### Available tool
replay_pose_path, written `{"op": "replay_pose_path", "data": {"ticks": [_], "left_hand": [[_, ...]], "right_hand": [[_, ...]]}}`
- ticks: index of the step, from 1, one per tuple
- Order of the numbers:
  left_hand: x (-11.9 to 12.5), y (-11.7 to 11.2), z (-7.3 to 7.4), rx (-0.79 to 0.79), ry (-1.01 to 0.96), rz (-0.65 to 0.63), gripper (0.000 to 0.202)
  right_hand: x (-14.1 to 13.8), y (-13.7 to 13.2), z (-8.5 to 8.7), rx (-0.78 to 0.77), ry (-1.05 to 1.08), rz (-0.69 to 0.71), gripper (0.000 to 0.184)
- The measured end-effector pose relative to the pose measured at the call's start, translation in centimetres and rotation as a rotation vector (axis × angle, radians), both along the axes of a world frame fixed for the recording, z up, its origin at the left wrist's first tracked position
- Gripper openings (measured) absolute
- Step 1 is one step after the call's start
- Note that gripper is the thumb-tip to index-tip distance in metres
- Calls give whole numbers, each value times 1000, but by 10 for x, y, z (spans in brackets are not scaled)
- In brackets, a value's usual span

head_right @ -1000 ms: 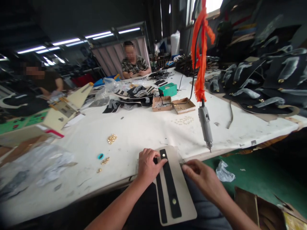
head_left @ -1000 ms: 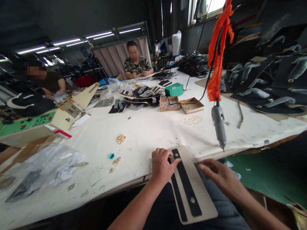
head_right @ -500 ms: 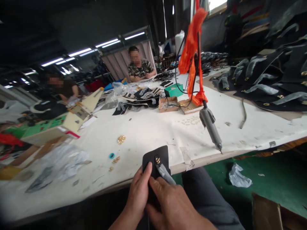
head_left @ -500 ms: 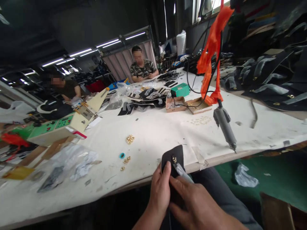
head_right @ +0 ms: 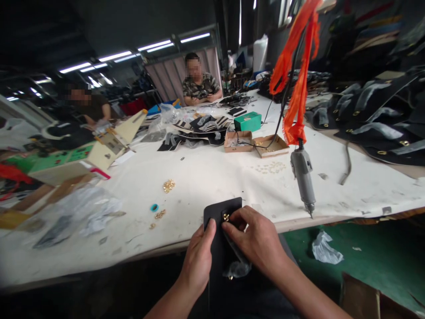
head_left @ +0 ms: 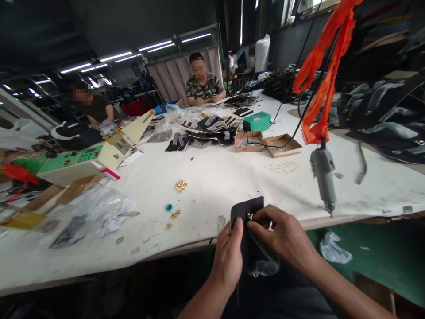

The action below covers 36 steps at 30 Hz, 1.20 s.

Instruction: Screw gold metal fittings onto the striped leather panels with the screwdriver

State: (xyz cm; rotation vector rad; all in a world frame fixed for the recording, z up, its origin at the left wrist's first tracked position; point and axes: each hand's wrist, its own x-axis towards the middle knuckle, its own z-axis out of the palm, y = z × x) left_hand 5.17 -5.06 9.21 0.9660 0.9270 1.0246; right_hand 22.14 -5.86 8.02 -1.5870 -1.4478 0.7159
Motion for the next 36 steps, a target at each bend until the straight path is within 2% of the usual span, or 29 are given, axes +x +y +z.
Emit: {"op": "replay_pose_path", "data": {"ticks": [2, 5, 13, 16, 20, 24, 30, 33, 36], "left_hand": [[-3, 0, 0, 59, 53, -28, 50], [-5, 3, -3, 57, 52, -31, 50], [-1, 10, -3, 50, 22, -25, 52], [0, 11, -2, 45, 27, -20, 51], [0, 12, -4, 36, 37, 16, 51], [0, 13, -5, -10, -17, 20, 50], [1, 13, 1, -184, -177, 13, 53], [1, 15, 7, -269, -234, 3, 50], [0, 17, 11, -333, -260, -4, 48]], "right_hand": [[-5, 4, -1, -36, 62, -6, 23], [-10, 8, 2, -57, 109, -6, 24], [-13, 16, 0, -4, 166, -35, 23], [-14, 16, -4, 49, 141, -49, 18], [-15, 15, -7, 222, 39, -53, 9], [-10, 14, -7, 407, -28, 60, 14], [16, 25, -8, 563, -183, 301, 23], [28, 33, -6, 601, -271, 392, 22], [34, 37, -1, 597, -271, 446, 20]]}}
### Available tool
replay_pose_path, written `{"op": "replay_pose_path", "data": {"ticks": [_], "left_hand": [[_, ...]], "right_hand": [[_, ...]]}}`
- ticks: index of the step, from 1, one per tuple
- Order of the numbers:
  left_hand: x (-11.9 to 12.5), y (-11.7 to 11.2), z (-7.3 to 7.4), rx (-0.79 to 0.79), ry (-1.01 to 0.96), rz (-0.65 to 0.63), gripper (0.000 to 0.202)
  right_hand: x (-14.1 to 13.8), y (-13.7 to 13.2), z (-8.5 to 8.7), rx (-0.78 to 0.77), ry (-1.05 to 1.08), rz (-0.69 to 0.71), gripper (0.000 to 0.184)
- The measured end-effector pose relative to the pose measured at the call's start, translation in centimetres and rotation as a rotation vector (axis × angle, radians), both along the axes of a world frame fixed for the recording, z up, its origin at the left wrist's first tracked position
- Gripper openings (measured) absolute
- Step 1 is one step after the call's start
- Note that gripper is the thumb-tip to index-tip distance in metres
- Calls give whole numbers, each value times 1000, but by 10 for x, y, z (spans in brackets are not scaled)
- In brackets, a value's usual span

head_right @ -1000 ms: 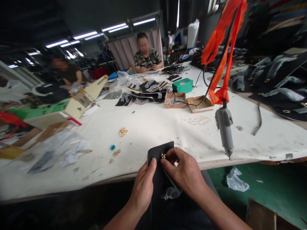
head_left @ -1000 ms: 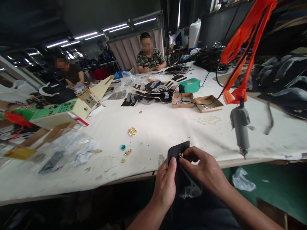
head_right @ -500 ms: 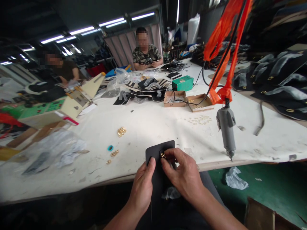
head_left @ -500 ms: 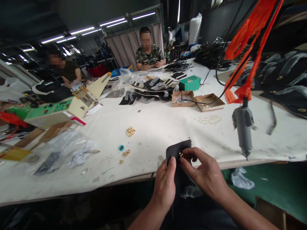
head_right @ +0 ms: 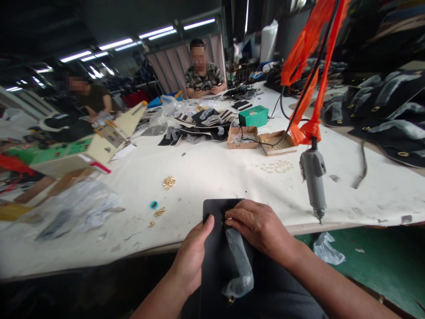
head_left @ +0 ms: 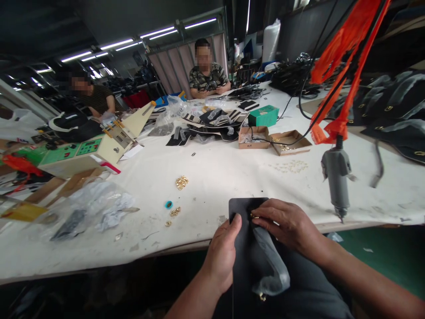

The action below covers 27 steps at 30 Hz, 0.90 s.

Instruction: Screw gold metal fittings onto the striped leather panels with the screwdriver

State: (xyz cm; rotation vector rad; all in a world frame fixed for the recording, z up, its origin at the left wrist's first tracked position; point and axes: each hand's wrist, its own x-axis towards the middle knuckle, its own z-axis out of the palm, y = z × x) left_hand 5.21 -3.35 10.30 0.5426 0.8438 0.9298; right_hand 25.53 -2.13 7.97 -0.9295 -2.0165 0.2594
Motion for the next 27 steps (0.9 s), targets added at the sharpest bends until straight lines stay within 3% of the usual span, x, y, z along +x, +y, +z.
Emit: {"op": "replay_pose_path", "data": {"ticks": [6, 11, 14, 19, 24, 27], "left_hand": [[4, -3, 4, 39, 3, 8, 51], [11, -5, 4, 95, 14, 39, 55], [11, -2, 3, 51, 9, 38, 54], [4, 8, 3, -80, -32, 2, 51], [-2, 19, 4, -292, -129, -156, 64], [-4, 28, 1, -329, -159, -165, 68]], "right_hand": [[-7, -5, 6, 36, 0, -131, 6], [-17, -11, 6, 72, -4, -289, 9], [-14, -11, 5, 72, 3, -266, 10], [2, -20, 4, 37, 77, -185, 30], [8, -42, -3, -126, 238, -339, 18], [2, -55, -13, -440, 405, -400, 31]]}}
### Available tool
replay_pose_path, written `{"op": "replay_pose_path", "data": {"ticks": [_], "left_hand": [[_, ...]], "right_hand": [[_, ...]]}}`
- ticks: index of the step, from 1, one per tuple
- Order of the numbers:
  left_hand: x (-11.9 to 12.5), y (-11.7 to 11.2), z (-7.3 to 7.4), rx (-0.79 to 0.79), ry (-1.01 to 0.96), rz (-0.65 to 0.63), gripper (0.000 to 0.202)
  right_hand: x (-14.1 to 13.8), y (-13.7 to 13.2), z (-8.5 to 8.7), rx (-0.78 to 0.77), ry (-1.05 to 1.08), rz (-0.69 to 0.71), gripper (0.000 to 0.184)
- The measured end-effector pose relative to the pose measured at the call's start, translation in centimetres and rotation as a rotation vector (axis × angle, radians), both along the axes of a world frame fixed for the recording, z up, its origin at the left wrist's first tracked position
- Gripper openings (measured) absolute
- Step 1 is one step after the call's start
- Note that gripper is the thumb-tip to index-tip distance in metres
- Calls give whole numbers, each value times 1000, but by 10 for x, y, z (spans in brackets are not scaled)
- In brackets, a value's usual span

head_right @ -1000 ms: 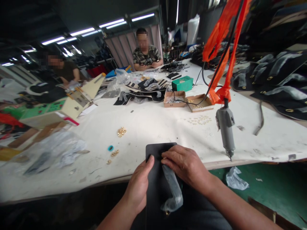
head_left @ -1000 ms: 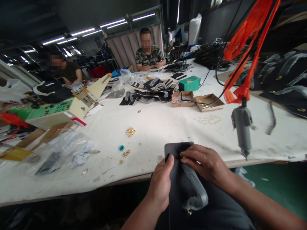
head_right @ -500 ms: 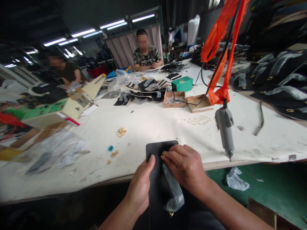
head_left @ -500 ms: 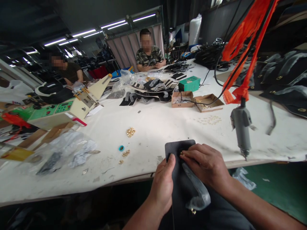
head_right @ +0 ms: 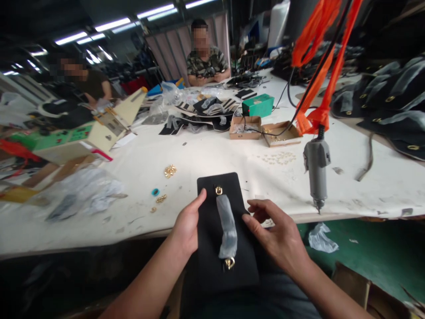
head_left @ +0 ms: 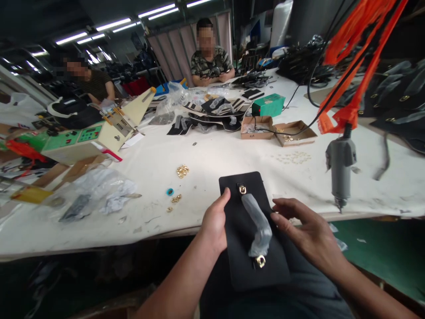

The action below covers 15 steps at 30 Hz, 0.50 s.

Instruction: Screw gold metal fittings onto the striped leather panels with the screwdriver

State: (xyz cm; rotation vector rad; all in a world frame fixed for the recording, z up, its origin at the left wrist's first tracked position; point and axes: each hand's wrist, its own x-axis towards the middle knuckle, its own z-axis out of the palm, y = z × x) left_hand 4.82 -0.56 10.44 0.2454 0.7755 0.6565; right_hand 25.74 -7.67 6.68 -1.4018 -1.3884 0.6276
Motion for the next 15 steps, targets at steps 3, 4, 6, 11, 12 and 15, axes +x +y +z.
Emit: {"op": "replay_pose_path", "data": {"ticks": [3, 4, 6, 11, 12, 15], "left_hand": [[0, 9, -5, 1, 1, 20, 68], [1, 11, -6, -3, 7, 27, 67], [1, 12, -9, -7, 27, 57, 65], [3, 1, -15, 96, 98, 153, 56], [3, -4, -16, 136, 110, 146, 53], [7, -17, -18, 261, 127, 149, 47]], "right_hand": [[-10, -8, -7, -238, 284, 37, 52], [-13, -8, -8, -270, 356, 40, 57], [-18, -6, -9, -288, 449, 26, 63], [-21, 5, -10, -221, 502, -58, 54], [-21, 6, -10, -208, 474, -80, 49], [-16, 3, -9, -115, 218, -117, 33]]}}
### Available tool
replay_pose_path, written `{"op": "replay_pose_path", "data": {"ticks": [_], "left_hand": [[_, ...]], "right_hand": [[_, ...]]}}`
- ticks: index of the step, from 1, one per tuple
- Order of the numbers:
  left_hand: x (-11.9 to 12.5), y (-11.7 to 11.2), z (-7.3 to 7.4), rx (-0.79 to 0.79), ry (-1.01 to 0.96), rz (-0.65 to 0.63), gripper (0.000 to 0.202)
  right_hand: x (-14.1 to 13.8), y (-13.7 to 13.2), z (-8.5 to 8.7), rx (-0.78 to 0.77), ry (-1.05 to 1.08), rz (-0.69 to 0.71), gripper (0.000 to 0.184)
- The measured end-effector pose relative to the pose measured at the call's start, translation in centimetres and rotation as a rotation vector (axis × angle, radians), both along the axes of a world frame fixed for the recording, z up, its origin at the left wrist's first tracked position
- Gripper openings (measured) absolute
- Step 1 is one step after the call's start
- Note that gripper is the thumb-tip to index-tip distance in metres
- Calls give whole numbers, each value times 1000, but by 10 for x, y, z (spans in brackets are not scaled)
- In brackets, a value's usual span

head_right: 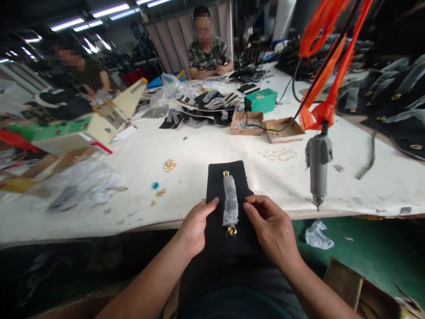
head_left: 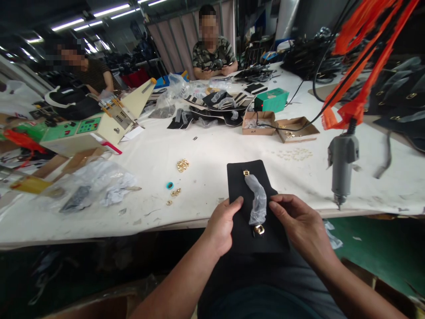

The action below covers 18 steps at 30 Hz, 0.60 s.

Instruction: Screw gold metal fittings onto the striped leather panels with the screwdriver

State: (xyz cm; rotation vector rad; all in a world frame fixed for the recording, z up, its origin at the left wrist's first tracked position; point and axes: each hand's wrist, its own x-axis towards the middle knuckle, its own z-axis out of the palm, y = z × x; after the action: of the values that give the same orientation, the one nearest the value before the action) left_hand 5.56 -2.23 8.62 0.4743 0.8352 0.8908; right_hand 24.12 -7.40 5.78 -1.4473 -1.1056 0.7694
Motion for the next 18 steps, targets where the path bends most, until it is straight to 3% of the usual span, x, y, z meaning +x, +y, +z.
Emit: {"op": "replay_pose_path", "data": {"ticks": [4, 7, 10, 18], "left_hand": [[7, -6, 2, 132, 20, 151, 48], [10, -6, 4, 212, 89, 211, 46], [10, -7, 5, 242, 154, 226, 46], [8, -10, 5, 254, 187, 297, 46]], "right_hand": [[5, -11, 4, 258, -504, -9, 21], [3, -15, 4, 327, -714, 76, 22], [-5, -15, 2, 319, -753, 129, 18], [-22, -14, 1, 381, -623, 146, 3]]}}
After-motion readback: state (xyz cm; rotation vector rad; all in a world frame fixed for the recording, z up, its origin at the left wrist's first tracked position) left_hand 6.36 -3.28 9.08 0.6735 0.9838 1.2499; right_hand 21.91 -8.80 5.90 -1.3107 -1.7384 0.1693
